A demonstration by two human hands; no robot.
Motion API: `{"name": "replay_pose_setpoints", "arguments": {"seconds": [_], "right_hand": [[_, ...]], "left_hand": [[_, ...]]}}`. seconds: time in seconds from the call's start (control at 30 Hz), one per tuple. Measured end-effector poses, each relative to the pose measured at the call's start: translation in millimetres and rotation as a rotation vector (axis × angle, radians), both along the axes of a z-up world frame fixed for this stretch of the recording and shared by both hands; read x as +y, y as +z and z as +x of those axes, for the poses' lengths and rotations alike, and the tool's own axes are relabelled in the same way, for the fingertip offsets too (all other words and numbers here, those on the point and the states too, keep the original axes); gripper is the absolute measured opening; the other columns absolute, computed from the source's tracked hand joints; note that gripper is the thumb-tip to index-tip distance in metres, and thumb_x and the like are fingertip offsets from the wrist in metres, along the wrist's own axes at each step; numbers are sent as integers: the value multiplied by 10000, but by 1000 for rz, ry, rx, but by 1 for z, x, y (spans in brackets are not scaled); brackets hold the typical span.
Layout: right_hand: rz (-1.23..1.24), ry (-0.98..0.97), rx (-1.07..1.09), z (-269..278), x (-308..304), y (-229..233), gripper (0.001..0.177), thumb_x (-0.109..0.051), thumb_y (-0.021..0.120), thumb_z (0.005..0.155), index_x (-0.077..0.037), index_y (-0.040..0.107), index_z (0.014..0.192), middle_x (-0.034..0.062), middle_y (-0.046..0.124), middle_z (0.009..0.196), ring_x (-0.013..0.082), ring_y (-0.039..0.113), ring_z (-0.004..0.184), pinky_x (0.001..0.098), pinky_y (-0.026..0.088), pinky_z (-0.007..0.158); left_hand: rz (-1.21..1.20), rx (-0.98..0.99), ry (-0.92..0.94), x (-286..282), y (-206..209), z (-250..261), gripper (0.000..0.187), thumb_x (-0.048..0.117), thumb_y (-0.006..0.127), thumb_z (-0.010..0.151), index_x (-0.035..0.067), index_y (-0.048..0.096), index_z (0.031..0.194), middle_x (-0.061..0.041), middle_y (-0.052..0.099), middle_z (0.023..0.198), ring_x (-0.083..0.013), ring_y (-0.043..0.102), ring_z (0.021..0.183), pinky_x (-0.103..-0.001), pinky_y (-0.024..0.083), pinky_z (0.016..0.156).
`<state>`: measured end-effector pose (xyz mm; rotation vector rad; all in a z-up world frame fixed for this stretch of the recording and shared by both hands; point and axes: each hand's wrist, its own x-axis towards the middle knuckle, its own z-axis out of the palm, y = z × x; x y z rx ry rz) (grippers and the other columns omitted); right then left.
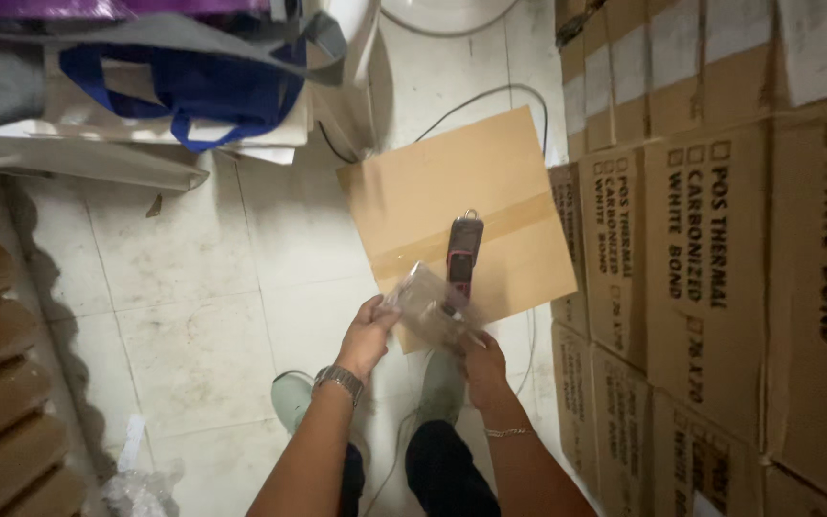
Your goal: The person sorts through and organizes various retail items including boxed products, documents, and paper products on shelves and in bins.
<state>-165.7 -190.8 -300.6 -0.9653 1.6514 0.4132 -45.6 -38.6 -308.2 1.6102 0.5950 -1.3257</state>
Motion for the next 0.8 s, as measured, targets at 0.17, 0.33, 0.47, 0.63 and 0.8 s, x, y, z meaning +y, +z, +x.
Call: {"name": "replay_pose_setpoints", "arguments": {"seconds": [0.17,0.33,0.47,0.63,0.8], "right_hand": [[99,-140,-282,-32,23,-43,170,-99,553,1033,-31,572,1188,48,499,920,190,509,825,362,431,768],[161,-174,-437,10,39,0,184,-139,550,1066,-49,599,1219,68,578,1007,212,574,946,379,468,895],[46,111,-404,31,22,-3,300,-189,654,1019,4,625,1247,118,641,1072,219,638,996,366,518,905],[-340,414,-112,42,-33,-22,480,-447,791,906,-117,674,1234,108,745,1090,235,736,967,372,589,806],[-474,515,18,63,-35,-16,740,-440,839,739,-133,572,1357,107,639,1380,253,634,1256,419,510,991]], "left_hand": [[-24,5,139,6,-11,-23,957,340,790,865,69,268,1621,-215,495,1495,-338,518,1341,-445,509,1014],[-111,29,211,-2,-5,-35,932,264,901,778,36,422,1545,-186,643,1343,-266,623,1158,-418,551,935],[-172,-30,540,-7,-28,-18,333,19,745,888,55,663,1208,-113,743,1031,-206,712,783,-318,613,629],[-203,-175,398,1,-37,16,237,29,697,915,82,653,1142,-29,664,916,-133,621,674,-200,540,521],[-480,-277,642,-9,-6,23,129,-25,668,885,16,606,990,-188,741,917,-123,438,533,-271,398,504]]}}
